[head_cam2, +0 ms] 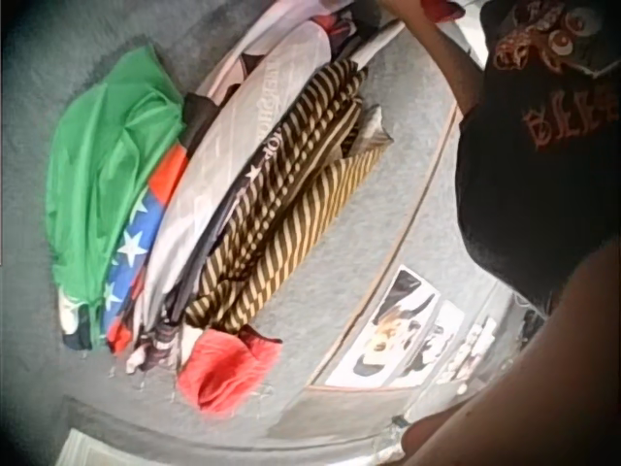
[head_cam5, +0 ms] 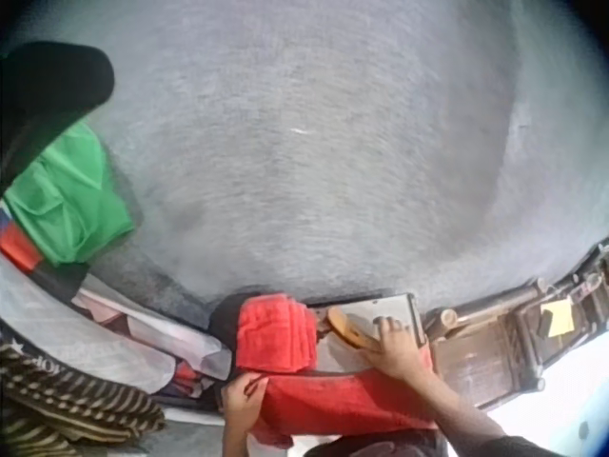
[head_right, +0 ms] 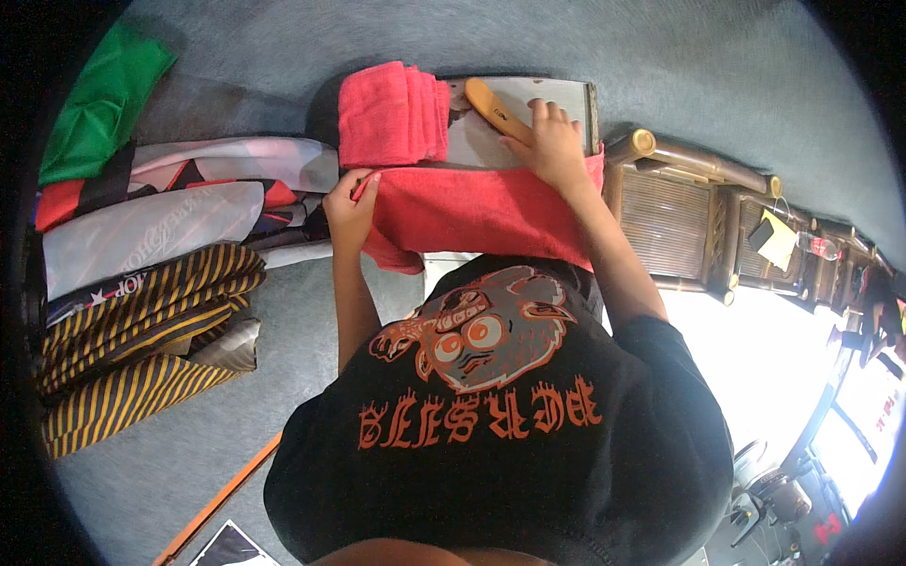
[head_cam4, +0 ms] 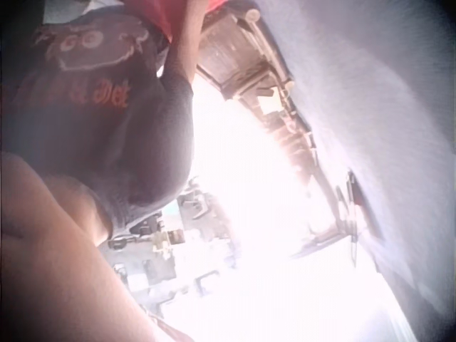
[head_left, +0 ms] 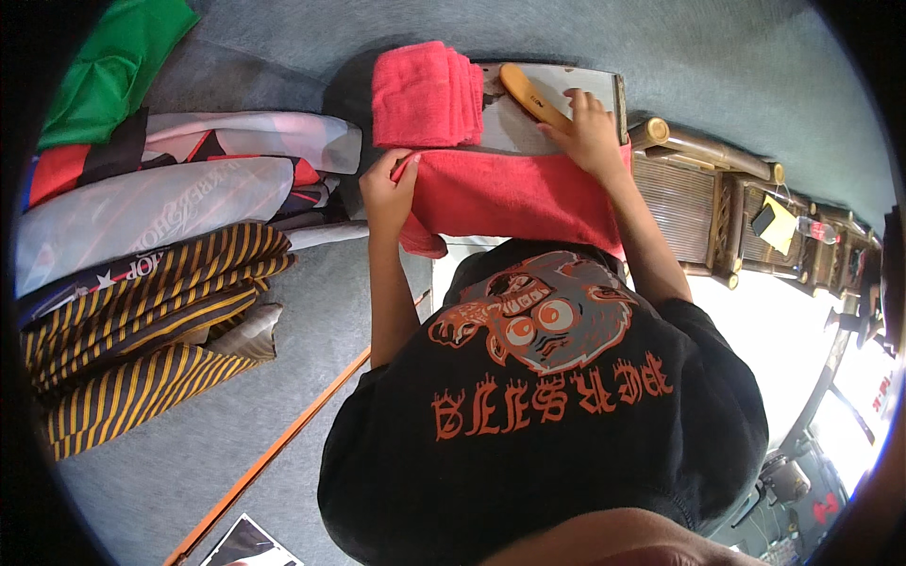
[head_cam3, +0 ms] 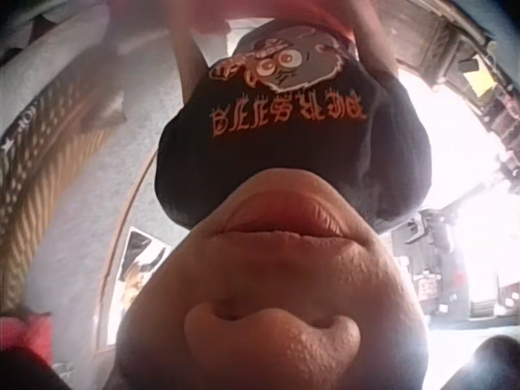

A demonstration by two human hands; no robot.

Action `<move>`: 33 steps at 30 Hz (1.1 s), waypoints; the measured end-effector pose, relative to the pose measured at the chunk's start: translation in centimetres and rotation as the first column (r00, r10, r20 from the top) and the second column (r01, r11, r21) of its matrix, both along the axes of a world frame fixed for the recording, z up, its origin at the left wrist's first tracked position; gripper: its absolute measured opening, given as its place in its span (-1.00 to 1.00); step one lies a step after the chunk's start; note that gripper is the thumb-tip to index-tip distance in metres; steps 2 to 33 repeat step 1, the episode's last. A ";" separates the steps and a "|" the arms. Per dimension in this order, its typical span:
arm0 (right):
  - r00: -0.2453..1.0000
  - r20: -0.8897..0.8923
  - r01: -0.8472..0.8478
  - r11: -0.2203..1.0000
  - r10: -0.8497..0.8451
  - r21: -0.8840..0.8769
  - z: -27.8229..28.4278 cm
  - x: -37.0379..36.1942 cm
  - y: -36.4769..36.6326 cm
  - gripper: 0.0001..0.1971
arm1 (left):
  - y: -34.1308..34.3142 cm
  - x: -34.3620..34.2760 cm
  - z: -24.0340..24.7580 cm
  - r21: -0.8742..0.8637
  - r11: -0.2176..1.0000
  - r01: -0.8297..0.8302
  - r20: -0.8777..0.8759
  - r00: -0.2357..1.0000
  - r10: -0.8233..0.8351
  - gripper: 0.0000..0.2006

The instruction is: The person brushes a pink towel with a wooden brush and folds it, then repeats the process for another pink towel, stacking them together.

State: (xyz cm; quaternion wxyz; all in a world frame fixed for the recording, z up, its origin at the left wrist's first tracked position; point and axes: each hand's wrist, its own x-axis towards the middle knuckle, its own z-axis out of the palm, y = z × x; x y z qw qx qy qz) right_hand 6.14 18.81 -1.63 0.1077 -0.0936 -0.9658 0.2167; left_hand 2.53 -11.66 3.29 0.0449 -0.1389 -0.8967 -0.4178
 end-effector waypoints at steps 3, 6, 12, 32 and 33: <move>0.994 0.110 0.014 0.998 -0.020 0.056 -0.7 -0.5 -0.6 -0.32 | -0.1 -0.3 -0.5 0.012 1.000 0.012 -0.008 1.000 -0.012 -0.86; 0.994 0.110 0.014 0.998 -0.020 0.056 -0.7 -0.5 -0.6 -0.32 | -0.1 -0.3 -0.5 0.012 1.000 0.012 -0.008 1.000 -0.012 -0.86; 0.994 0.110 0.014 0.998 -0.020 0.056 -0.7 -0.5 -0.6 -0.32 | -0.1 -0.3 -0.5 0.012 1.000 0.012 -0.008 1.000 -0.012 -0.86; 0.994 0.110 0.014 0.998 -0.020 0.056 -0.7 -0.5 -0.6 -0.32 | -0.1 -0.3 -0.5 0.012 1.000 0.012 -0.008 1.000 -0.012 -0.86; 0.994 0.110 0.014 0.998 -0.020 0.056 -0.7 -0.5 -0.6 -0.32 | -0.1 -0.3 -0.5 0.012 1.000 0.012 -0.008 1.000 -0.012 -0.86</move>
